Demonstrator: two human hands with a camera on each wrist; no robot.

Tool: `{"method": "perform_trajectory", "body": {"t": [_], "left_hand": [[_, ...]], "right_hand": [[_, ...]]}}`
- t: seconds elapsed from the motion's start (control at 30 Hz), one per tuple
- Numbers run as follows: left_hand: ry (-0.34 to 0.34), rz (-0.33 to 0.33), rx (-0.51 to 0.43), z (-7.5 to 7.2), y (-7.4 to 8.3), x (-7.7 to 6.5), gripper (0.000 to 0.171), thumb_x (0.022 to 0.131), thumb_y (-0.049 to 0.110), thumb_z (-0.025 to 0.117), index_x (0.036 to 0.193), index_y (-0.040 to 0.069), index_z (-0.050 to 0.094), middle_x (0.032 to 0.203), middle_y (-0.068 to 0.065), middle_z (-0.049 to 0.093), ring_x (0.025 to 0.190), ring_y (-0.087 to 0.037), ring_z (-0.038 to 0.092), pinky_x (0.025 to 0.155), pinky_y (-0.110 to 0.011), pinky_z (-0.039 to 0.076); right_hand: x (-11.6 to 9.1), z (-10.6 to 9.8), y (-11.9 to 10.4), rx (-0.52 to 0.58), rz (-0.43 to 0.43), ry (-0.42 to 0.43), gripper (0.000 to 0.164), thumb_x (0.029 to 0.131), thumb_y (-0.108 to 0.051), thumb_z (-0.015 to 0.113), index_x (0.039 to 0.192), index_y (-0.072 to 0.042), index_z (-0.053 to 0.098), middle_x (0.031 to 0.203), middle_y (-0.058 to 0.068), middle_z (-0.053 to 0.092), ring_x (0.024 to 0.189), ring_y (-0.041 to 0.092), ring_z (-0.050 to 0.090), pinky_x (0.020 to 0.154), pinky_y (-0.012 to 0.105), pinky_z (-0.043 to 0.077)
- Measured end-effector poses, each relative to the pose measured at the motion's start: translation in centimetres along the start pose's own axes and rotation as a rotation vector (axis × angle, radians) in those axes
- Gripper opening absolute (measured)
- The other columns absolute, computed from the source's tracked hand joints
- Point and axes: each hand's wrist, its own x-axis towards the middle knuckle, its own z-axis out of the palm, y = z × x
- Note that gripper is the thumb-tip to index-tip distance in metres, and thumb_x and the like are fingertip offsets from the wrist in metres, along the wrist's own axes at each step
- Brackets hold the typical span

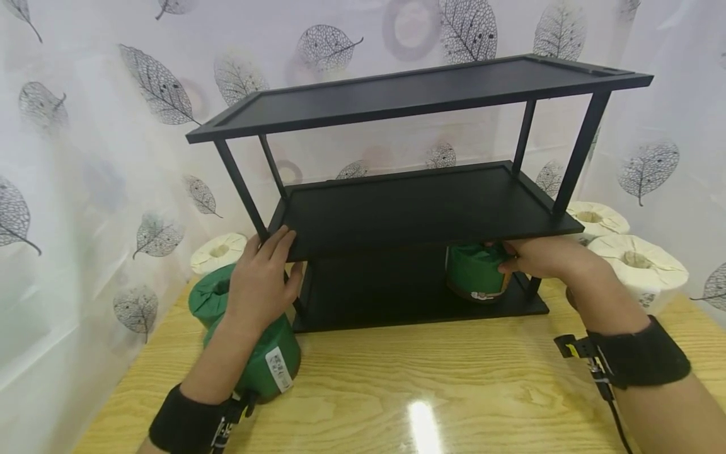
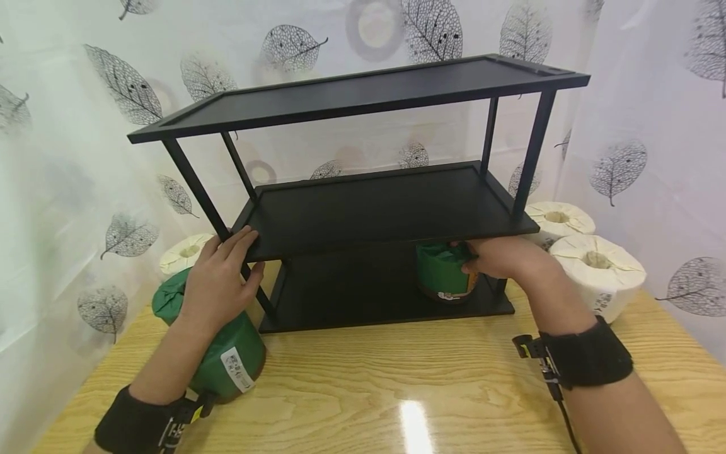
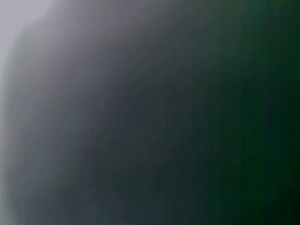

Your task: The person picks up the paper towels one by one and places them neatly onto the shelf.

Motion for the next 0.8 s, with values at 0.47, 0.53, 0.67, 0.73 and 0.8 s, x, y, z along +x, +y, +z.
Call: {"method": "perform_trajectory", "body": {"t": [0.47,0.53,0.67,0.73,0.8], "left_hand": [[0.013,0.015,0.001,0.18,-0.02,-0.13,0.048,0.085,0.018,0.074,0.126,-0.005,0.063,0.132,-0.023,0.063,0.114,-0.045,0.061,0.099,-0.053,0.048],[0.012,0.015,0.0,0.19,-0.01,-0.14,0.049,0.085,0.018,0.074,0.126,-0.005,0.063,0.132,-0.023,0.063,0.114,-0.045,0.061,0.099,-0.053,0.048],[0.012,0.013,0.003,0.2,-0.03,-0.19,0.049,0.085,0.018,0.074,0.127,-0.005,0.063,0.132,-0.023,0.063,0.114,-0.044,0.061,0.099,-0.053,0.048],[0.012,0.014,0.002,0.23,-0.02,-0.22,0.049,0.085,0.018,0.074,0.126,-0.005,0.063,0.132,-0.023,0.063,0.114,-0.044,0.061,0.099,-0.053,0.048],[0.015,0.016,0.002,0.26,-0.03,-0.26,0.049,0.085,0.018,0.074,0.126,-0.005,0.063,0.131,-0.023,0.063,0.114,-0.044,0.061,0.099,-0.053,0.048]], "right_hand": [[0.19,0.38,-0.09,-0.006,-0.04,0.058,0.061,0.079,-0.011,0.084,0.133,-0.003,0.055,0.134,0.018,0.054,0.123,0.038,0.054,0.103,0.056,0.043],[0.27,0.42,-0.11,-0.008,-0.043,0.069,0.056,0.078,-0.01,0.084,0.128,-0.004,0.059,0.128,0.016,0.058,0.119,0.035,0.057,0.101,0.054,0.044],[0.33,0.44,-0.26,-0.037,-0.04,0.072,0.062,0.078,-0.013,0.085,0.132,-0.002,0.056,0.131,0.018,0.056,0.121,0.037,0.055,0.103,0.055,0.043],[0.34,0.48,-0.29,-0.051,-0.04,0.075,0.066,0.079,-0.014,0.085,0.135,-0.002,0.054,0.133,0.019,0.054,0.123,0.039,0.054,0.104,0.056,0.042],[0.35,0.55,-0.28,-0.06,-0.041,0.08,0.068,0.078,-0.015,0.085,0.137,-0.001,0.053,0.134,0.019,0.053,0.124,0.04,0.053,0.104,0.056,0.042]]}}
